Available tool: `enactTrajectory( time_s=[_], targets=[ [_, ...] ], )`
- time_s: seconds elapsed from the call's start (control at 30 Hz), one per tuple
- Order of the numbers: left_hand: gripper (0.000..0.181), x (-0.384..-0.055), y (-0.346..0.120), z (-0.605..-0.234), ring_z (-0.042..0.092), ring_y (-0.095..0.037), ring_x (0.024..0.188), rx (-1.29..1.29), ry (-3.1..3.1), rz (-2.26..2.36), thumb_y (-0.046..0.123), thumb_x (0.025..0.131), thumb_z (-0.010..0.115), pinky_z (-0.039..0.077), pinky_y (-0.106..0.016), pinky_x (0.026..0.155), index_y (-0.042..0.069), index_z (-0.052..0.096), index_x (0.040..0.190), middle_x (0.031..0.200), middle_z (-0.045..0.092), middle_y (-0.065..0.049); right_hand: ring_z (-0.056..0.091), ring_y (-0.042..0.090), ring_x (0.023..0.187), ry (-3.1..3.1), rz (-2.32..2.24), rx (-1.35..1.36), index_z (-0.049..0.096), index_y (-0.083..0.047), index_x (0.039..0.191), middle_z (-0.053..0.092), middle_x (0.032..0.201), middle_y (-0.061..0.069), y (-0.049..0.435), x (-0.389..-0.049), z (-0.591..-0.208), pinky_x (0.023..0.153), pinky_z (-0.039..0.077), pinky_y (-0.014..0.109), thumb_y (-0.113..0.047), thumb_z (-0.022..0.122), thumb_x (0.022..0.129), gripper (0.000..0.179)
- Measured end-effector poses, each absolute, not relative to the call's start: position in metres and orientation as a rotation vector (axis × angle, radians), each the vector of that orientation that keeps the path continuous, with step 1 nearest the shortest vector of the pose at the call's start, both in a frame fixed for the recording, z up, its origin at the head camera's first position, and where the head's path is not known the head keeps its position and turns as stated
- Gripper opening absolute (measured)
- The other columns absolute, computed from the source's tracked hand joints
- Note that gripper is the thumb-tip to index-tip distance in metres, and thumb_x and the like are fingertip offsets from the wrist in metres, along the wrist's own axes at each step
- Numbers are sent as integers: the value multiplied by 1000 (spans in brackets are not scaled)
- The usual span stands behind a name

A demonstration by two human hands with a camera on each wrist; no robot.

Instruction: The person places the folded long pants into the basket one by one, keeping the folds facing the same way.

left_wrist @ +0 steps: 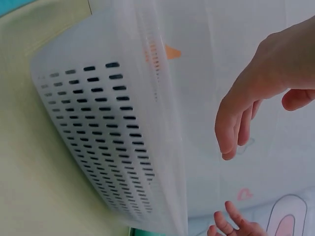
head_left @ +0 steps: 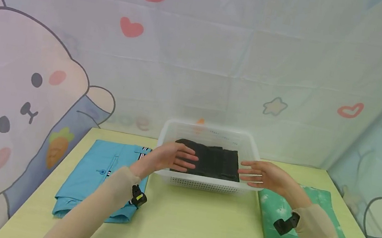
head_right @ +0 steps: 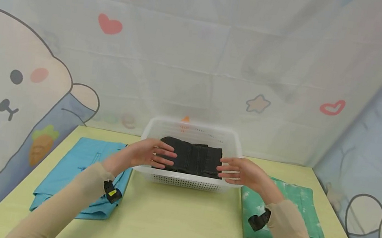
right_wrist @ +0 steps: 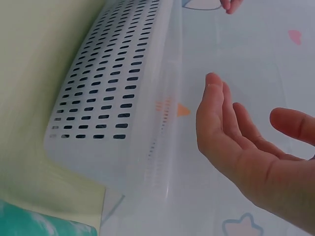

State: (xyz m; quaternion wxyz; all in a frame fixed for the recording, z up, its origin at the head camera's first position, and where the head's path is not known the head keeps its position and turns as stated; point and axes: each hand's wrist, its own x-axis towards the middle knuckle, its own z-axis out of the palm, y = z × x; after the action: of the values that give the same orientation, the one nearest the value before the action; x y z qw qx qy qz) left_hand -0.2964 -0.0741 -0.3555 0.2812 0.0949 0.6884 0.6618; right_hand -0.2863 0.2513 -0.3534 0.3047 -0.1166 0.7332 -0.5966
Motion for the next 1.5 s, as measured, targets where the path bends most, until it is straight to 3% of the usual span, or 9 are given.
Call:
enactTrajectory(
  time_s=[0.23, 0.47, 0.77, 1.0, 1.5],
  targets=[
    [36, -274, -63, -363, 60, -30, 104, 295, 1908, 1749, 23, 94, 41, 46, -43, 89, 3, 49, 123, 124, 55, -16, 53, 24, 115, 1965, -1603, -320, 30, -4, 137, 43, 136, 16, 261, -274, -362, 93, 43, 36, -28, 35, 97, 47],
    [35, -264, -58, -372, 62, -26, 101, 331, 1908, 1711, 23, 92, 45, 49, -38, 84, 3, 53, 119, 120, 58, -15, 57, 16, 107, 1864, -1639, -317, 41, -10, 130, 56, 121, 1, 262, -263, -369, 88, 46, 31, -25, 35, 97, 37],
    [35, -247, -53, -379, 57, -31, 108, 353, 1818, 1685, 23, 91, 44, 49, -40, 85, 2, 55, 117, 122, 57, -15, 56, 20, 109, 1873, -1585, -297, 34, -5, 134, 56, 122, 1, 264, -250, -384, 92, 43, 38, -26, 38, 96, 44],
    [39, -232, -39, -389, 59, -29, 105, 367, 1712, 1653, 28, 91, 43, 47, -41, 87, 3, 55, 118, 123, 56, -15, 55, 23, 111, 1894, -1571, -263, 27, 1, 136, 53, 127, 7, 272, -248, -397, 91, 43, 40, -29, 38, 95, 52],
    [37, -225, -4, -423, 59, -34, 103, 278, 1667, 1631, 22, 91, 43, 48, -44, 84, -3, 55, 115, 117, 58, -18, 54, 19, 110, 1877, -1595, -166, 29, -5, 138, 50, 129, 9, 293, -246, -418, 87, 45, 38, -34, 36, 95, 52]
  ],
)
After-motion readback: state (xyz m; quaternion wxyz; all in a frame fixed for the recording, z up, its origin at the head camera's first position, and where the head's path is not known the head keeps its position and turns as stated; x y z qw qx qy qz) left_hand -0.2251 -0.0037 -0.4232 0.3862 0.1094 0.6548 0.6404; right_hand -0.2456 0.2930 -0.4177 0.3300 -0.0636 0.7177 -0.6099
